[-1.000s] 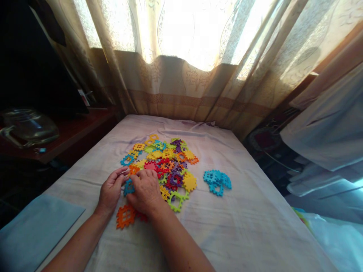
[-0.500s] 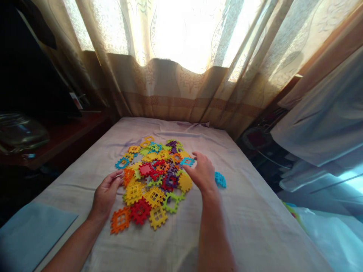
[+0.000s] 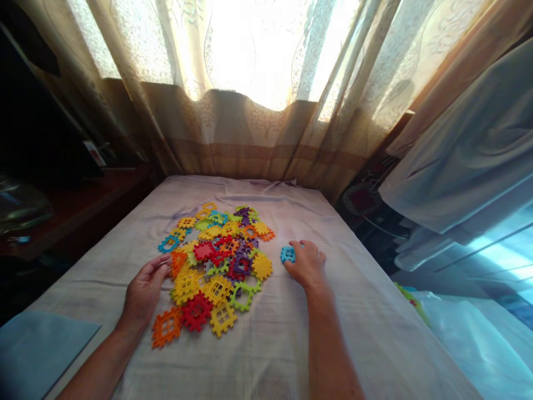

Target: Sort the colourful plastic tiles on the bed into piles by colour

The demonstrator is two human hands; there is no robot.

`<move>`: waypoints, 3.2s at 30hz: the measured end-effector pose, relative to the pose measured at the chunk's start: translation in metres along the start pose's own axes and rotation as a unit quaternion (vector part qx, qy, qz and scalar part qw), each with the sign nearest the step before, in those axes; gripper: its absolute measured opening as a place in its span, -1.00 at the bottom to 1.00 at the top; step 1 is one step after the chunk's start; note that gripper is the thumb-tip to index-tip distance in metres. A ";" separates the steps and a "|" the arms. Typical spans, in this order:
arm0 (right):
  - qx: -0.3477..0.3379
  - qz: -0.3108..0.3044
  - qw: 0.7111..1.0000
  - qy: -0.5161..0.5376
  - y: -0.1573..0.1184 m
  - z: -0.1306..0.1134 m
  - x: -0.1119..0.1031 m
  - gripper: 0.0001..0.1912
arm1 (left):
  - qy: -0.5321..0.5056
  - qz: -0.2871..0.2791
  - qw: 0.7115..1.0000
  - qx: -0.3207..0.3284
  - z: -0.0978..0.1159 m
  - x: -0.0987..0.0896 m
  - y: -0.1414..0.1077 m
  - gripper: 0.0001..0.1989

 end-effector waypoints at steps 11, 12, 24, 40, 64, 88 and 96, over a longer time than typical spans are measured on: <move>-0.157 0.094 0.982 -0.052 0.004 0.020 0.043 -0.64 | -0.010 0.005 1.000 -0.007 0.006 0.001 -0.001 -0.54; -0.163 0.105 0.980 -0.047 0.010 0.028 0.046 -0.65 | -0.011 0.007 1.000 -0.008 0.006 0.001 -0.001 -0.53; -0.140 0.184 0.972 -0.042 0.060 0.065 0.058 -0.64 | 0.002 0.002 1.000 0.002 0.004 -0.001 -0.001 -0.56; -0.136 0.189 0.962 0.145 -0.045 -0.040 0.062 -0.69 | 0.364 -0.298 0.791 0.392 0.069 0.030 -0.068 -0.63; -0.065 0.198 0.972 0.112 -0.041 0.002 0.060 -0.71 | 0.467 -0.173 0.779 0.381 0.040 0.031 -0.087 -0.65; -0.232 0.141 0.951 0.147 -0.040 -0.027 0.056 -0.80 | 0.315 -0.059 0.920 0.225 0.025 -0.021 -0.055 -0.69; -0.252 0.143 0.945 0.153 -0.047 -0.031 0.054 -0.71 | 0.290 -0.067 0.932 0.207 0.028 -0.020 -0.056 -0.70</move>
Point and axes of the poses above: each hand's wrist, its own y-axis towards the middle knuckle, its own x-axis out of the palm, z = x × y, the point moved 1 cm from there along y, towards the middle knuckle, and after that the axes turned 4 degrees about -z, right-handed, at the moved point
